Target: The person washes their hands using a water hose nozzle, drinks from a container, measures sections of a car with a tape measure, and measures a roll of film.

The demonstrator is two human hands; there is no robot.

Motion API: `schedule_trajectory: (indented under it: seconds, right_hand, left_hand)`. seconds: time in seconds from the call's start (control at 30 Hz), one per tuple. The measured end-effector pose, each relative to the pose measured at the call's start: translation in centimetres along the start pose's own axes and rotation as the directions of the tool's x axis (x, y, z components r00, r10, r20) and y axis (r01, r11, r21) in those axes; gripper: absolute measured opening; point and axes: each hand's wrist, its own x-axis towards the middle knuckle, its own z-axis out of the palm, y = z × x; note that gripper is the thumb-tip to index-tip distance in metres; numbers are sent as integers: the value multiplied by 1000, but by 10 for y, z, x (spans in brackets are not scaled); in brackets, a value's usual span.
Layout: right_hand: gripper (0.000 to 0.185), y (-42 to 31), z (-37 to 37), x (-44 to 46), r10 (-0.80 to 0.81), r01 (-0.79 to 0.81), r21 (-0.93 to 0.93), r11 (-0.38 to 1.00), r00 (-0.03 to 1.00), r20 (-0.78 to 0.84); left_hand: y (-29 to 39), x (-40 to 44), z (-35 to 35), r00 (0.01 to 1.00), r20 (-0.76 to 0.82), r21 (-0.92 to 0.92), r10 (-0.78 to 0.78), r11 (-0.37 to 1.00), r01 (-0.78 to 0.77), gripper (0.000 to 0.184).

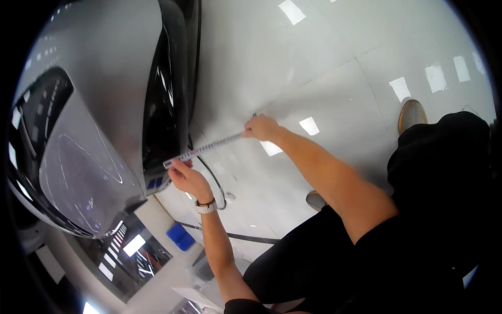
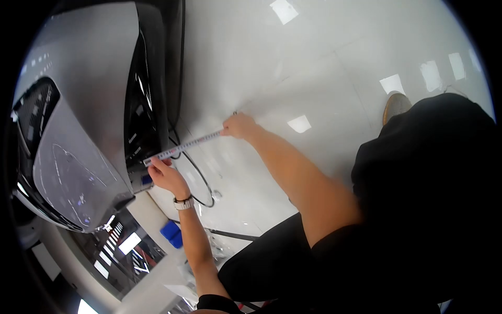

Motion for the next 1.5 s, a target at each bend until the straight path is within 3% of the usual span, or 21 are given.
schedule_trajectory:
  seconds: [0.17, 0.23, 0.27, 0.3, 0.33, 0.4, 0.47, 0.57, 0.63, 0.7, 0.83, 0.9, 0.93, 1.0, 1.1, 1.17, 1.23, 1.3, 1.33, 1.37, 1.5]
  right_hand:
    - [33, -11, -27, -24, 159, -163, 14, 987, 975, 157]
    - [32, -4, -23, -27, 130, -141, 93, 986, 985, 112]
    - [31, 3, -18, -28, 114, -126, 180, 976, 990, 78]
    - [31, 5, -16, -30, 61, -79, 122, 989, 988, 145]
    - [31, 3, -17, -27, 89, -122, 203, 972, 982, 167]
    - [30, 13, -6, -21, 89, -155, 322, 934, 973, 211]
    - [30, 7, 3, -16, 58, -127, 214, 969, 951, 302]
    - [31, 5, 22, -5, -22, -12, 94, 995, 936, 350]
    - [31, -17, 35, -4, -50, 37, 40, 999, 913, 404]
    - [32, -22, 39, -7, -24, 41, -30, 999, 905, 425]
    - [39, -38, 73, -3, 49, -59, 8, 998, 890, 453]
    - [39, -54, 79, -10, 49, -130, 131, 983, 868, 495]
    - [39, -65, 66, -17, 50, -117, 104, 988, 864, 501]
    - [38, -88, 67, -27, 146, -248, 95, 964, 793, 592]
    - [39, -101, 73, -32, 176, -169, -69, 983, 778, 604]
    - [38, -106, 68, -28, 208, -150, -145, 978, 753, 625]
    - [36, -110, 59, -23, 219, 64, -421, 905, 777, 590]
    - [36, -99, 45, -9, 188, 128, -459, 879, 791, 582]
    - [36, -88, 35, -7, 151, 199, -491, 848, 798, 584]
    - [36, -79, 23, -10, 180, 157, -491, 857, 801, 572]
    - [41, -95, -44, -15, 340, 53, -703, 709, 848, 406]
  left_hand:
    - [6, 12, 20, 989, 56, -51, -136, 989, 139, 32]
    - [14, 9, 24, 980, 141, -48, -142, 988, 150, 27]
    - [9, 6, 25, 960, 223, 73, -169, 985, 157, 24]
    - [12, -2, 28, 949, 269, 8, -166, 985, 171, 24]
    - [24, -5, 22, 926, 326, 206, -190, 970, 126, 27]
    - [38, -20, 4, 810, 473, 451, -347, 885, 115, 38]
    - [70, -46, -30, 650, 708, 443, -278, 891, -101, 44]
    - [149, -74, -79, 599, 796, 302, -87, 915, -268, 42]
    - [162, -84, -108, 542, 840, 142, -20, 972, -186, 42]
    - [168, -85, -121, 407, 898, 179, -165, 984, 2, 43]
    - [104, -76, -158, 580, 781, 299, -231, 954, -22, 43]
    - [85, -82, -160, 850, 517, 568, -99, 783, -254, 40]
    - [94, -88, -155, 842, 536, 528, -60, 802, -279, 35]
    - [95, -111, -158, 776, 599, 97, 195, 945, -312, 40]
    - [112, -148, -148, 653, 660, -238, 371, 928, -287, 33]
    - [120, -174, -137, 665, 625, -240, 408, 911, -334, 30]
    - [132, -180, -136, 548, 763, 26, 343, 831, -556, 27]
    - [124, -177, -126, 489, 788, -50, 375, 830, -556, 27]
    - [118, -179, -114, 556, 729, -79, 398, 857, -510, 27]
    - [113, -180, -104, 617, 671, -114, 411, 880, -461, 28]
    - [79, -179, -64, 516, 796, -131, 317, 922, -365, 25]
